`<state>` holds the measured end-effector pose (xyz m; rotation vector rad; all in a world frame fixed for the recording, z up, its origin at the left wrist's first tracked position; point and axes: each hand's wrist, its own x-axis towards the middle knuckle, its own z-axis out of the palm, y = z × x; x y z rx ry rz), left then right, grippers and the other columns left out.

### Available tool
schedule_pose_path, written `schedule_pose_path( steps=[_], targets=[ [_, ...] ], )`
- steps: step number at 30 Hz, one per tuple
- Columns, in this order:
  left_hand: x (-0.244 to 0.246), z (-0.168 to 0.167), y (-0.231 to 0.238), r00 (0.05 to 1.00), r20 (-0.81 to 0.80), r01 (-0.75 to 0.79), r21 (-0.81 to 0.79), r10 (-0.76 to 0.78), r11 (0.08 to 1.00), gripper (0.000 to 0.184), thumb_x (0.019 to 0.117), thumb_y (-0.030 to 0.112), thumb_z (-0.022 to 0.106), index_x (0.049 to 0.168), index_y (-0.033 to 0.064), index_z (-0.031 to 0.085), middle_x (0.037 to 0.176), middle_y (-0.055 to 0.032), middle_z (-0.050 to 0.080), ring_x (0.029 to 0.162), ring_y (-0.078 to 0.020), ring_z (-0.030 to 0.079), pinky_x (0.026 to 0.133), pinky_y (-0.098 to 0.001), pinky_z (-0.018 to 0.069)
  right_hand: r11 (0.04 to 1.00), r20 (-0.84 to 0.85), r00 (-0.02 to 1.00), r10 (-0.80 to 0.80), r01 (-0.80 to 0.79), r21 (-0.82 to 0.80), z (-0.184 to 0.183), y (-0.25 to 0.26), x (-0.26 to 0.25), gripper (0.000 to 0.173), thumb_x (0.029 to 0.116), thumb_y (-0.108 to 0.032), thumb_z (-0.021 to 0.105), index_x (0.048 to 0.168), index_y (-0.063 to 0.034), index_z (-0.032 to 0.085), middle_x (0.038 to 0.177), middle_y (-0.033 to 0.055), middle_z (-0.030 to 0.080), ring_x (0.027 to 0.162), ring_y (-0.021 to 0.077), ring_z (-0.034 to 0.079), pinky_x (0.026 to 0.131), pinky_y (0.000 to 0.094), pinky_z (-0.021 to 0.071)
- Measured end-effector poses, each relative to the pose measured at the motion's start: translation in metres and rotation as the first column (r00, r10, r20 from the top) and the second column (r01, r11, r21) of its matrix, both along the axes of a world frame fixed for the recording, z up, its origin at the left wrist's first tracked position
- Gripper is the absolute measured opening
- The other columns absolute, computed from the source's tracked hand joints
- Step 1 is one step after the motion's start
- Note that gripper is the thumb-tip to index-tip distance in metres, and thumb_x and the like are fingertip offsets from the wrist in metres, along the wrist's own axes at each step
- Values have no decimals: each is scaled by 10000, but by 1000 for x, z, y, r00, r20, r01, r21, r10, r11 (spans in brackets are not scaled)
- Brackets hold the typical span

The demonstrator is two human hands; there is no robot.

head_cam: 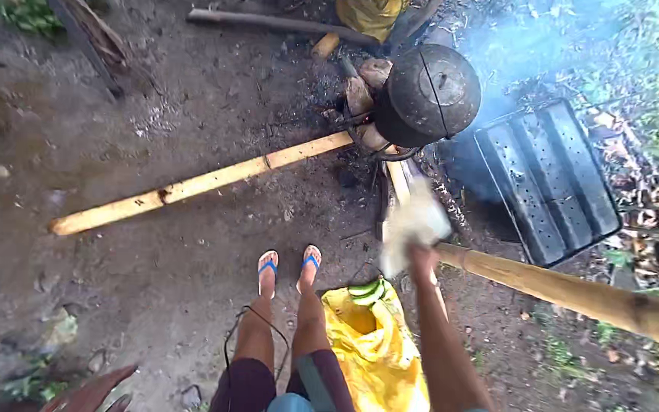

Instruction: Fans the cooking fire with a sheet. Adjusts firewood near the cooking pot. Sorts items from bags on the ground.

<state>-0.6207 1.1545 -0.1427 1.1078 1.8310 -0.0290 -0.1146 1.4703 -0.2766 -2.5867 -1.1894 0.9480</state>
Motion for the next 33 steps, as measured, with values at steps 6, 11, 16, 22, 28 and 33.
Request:
schedule_pose_path(
  steps=[6, 11, 16, 22, 28, 33],
  targets=[
    [32, -25, 25, 993, 59, 89, 152, -99, 984, 357, 1009, 155, 632, 1340, 25, 657, 1322, -247, 662, 1270, -513, 584, 1122, -814, 191, 904, -745, 576, 337, -418, 86, -6, 22, -114, 190, 932, 3, 666, 1110, 67, 685, 987, 110, 763, 913, 142, 734, 879, 360, 618],
    [-4, -23, -43, 996, -18, -92, 22, 92, 996, 377, 1063, 140, 507, 1378, -48, 591, 1328, -349, 606, 1276, -561, 548, 1115, -786, 240, 962, 159, 968, -192, 154, 226, 31, 37, 126, 479, 1006, -193, 665, 1397, 60, 553, 1299, 273, 648, 1150, 369, 670, 980, 522, 544],
    [37, -37, -32, 999, 21, -48, -10, 48, 999, 340, 1039, 103, 560, 1356, 8, 636, 1322, -303, 635, 1266, -553, 565, 1107, -803, 240, 951, -160, 938, 308, -310, 8, -7, 5, -35, 232, 985, -119, 676, 1112, 74, 701, 1006, 195, 736, 920, 238, 719, 858, 434, 600],
    [48, -63, -43, 996, -61, -64, -94, 58, 993, 322, 925, -55, 607, 1208, 38, 728, 1219, -274, 690, 1318, -614, 469, 1053, -902, 117, 861, -703, 586, 403, -503, 75, -42, 6, -103, 169, 941, -12, 669, 1085, 68, 705, 985, 128, 761, 910, 162, 730, 876, 374, 615],
    [23, -45, -92, 965, -191, -228, -270, 180, 936, 360, 990, 32, 529, 1333, 14, 635, 1307, -359, 600, 1313, -588, 488, 1106, -828, 183, 993, 360, 930, -71, 34, 109, 25, 31, 162, 453, 1010, -255, 659, 1326, 67, 618, 1315, 321, 633, 1230, 464, 618, 1050, 606, 472],
    [77, -45, -42, 986, -30, -168, -255, 166, 952, 364, 976, 19, 606, 1336, 35, 659, 1331, -324, 616, 1367, -615, 416, 1087, -878, 99, 916, -320, 863, 391, -399, 44, -27, 19, -28, 213, 998, -90, 650, 1134, 65, 703, 1021, 159, 747, 934, 188, 723, 886, 388, 603]
  ],
)
